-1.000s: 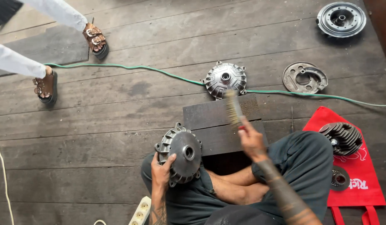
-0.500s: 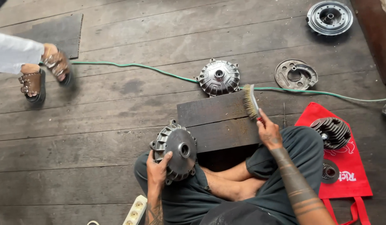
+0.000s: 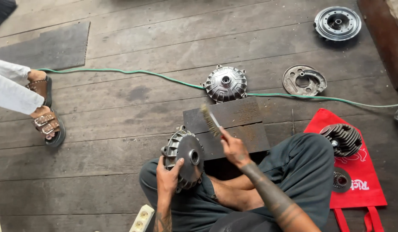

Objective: Cleaning a metal motorcycle engine cover using a wire brush while sitting on the floor.

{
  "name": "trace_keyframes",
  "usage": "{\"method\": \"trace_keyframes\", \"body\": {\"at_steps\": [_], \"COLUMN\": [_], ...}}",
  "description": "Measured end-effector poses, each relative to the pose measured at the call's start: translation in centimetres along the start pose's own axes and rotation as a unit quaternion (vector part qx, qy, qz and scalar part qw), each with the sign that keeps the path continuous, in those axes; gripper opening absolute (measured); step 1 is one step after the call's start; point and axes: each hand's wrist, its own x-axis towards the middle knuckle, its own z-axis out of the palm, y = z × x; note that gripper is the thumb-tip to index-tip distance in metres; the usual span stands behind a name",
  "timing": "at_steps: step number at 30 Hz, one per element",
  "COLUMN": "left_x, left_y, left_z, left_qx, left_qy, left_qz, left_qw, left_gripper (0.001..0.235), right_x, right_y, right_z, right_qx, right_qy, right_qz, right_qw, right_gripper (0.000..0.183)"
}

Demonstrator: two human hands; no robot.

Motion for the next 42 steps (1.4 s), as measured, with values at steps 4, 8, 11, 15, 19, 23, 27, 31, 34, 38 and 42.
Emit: {"method": "trace_keyframes", "body": {"at_steps": [4,8,11,15,19,23,27,31,34,38,42], "left_x": [0.6,0.4,0.6,0.6,0.0,-0.4,-0.9,-0.8,-0.7,-0.5,-0.6], "left_y": [-0.9,-1.5,-1.0,-0.9,-1.0,0.1,0.4,0.3,0.0,0.0,-0.2], "left_z": [-0.1,-0.2,-0.2,-0.2,-0.1,0.5,0.9,1.0,1.0,1.0,0.8], "left_qx": [0.034,0.000,0.001,-0.003,-0.007,0.018,0.027,0.030,0.025,0.029,0.023], "left_qy": [0.011,0.021,0.020,0.011,0.020,0.009,0.001,0.005,0.000,0.002,0.001], "left_qz": [-0.012,-0.013,-0.017,-0.012,-0.021,-0.013,-0.014,-0.007,-0.003,0.005,-0.001], "left_qw": [0.999,1.000,1.000,1.000,1.000,1.000,1.000,1.000,1.000,1.000,1.000], "left_gripper": [0.049,0.041,0.041,0.043,0.041,0.037,0.041,0.036,0.037,0.037,0.034], "right_x": [1.5,1.3,0.9,0.4,-2.9,-6.1,-5.4,-0.3,2.7,4.2,3.4], "right_y": [1.8,8.3,11.6,13.4,10.1,5.9,5.6,8.5,9.8,11.0,13.3], "right_z": [-0.6,-5.4,-9.9,-14.1,-12.4,-8.1,-3.1,-1.4,-3.4,-6.9,-10.2], "right_qx": [-0.034,-0.044,-0.074,-0.064,-0.024,-0.088,-0.173,-0.205,-0.177,-0.108,-0.084], "right_qy": [0.005,0.084,0.142,0.152,0.187,0.143,0.096,0.174,0.184,0.193,0.209], "right_qz": [0.010,0.094,0.113,0.215,0.158,0.077,0.077,-0.025,0.023,0.082,0.174], "right_qw": [0.999,0.991,0.981,0.963,0.969,0.983,0.977,0.963,0.966,0.972,0.959], "right_gripper": [0.066,0.061,0.060,0.062,0.063,0.062,0.065,0.061,0.060,0.063,0.063]}}
